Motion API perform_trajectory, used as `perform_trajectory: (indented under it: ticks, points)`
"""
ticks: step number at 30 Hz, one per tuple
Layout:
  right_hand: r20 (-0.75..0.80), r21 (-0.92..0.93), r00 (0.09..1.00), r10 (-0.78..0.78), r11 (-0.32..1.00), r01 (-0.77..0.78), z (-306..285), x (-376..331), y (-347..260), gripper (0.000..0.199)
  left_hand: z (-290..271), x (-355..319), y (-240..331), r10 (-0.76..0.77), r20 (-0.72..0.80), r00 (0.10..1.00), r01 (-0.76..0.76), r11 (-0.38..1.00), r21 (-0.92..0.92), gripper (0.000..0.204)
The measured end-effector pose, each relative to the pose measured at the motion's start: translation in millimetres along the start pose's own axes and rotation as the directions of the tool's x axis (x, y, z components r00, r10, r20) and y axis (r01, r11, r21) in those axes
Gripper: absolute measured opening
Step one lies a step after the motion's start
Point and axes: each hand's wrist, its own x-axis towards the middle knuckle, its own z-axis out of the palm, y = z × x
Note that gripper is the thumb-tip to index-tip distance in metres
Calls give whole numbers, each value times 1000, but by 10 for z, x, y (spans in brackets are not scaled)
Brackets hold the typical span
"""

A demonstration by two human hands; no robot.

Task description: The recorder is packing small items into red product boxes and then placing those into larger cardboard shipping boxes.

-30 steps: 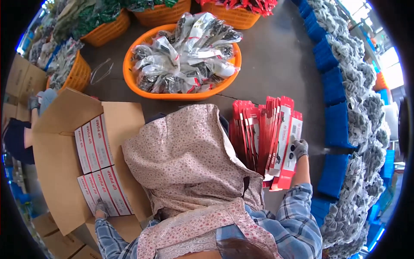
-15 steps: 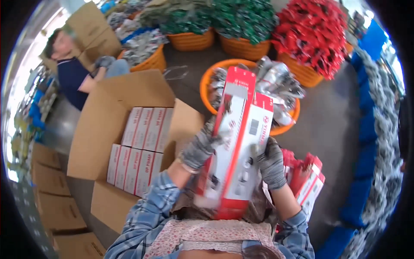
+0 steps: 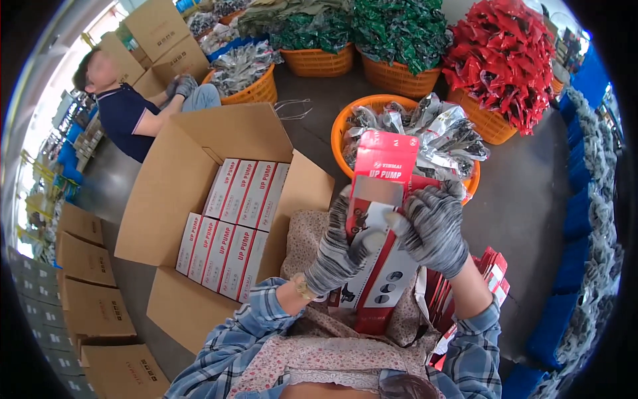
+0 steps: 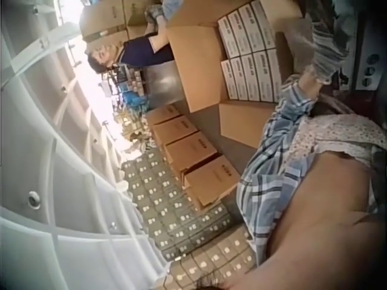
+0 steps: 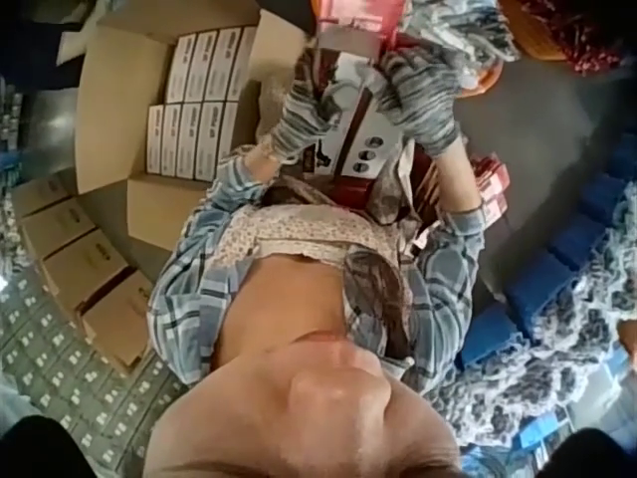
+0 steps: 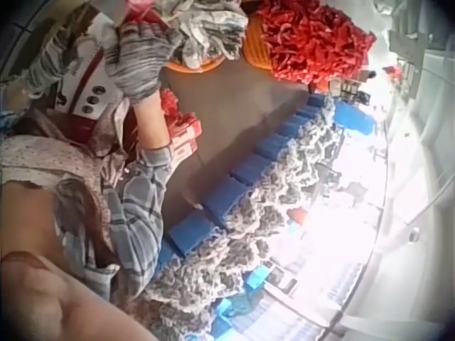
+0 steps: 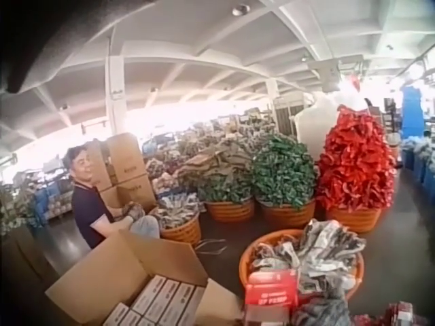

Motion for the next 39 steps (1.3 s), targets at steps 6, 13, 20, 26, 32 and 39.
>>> perform_trajectory:
  ticks: [6,13,20,26,32,39]
  points:
    - [-215,206,926,-310,913,353,-162,269,-379,24,-110,210,351,52,201,978,-59,998,28,81]
    - [-356,408,933,-59,888,212,7,537,-519,25,-434,343,321,-198,459,866,282,952,-122,86]
    - [-424,439,893,154,897,54,203,143,-278,31,-170,242,504,-29,263,964,145,889,-434,60]
    - [-243,605,967,75,791,91,106,-479,-313,41,-102,91,350,259,351,900,-276,961,-3,69]
    - [-326,813,785,527,579,-51,-52,-290,-768,36,146,33,244,514,194,836,-518,855,-32,50]
    - [-255,692,897,360,716,-90,125,-563,-589,40,220,-135,221,416,40,909,-400,894,-204,52]
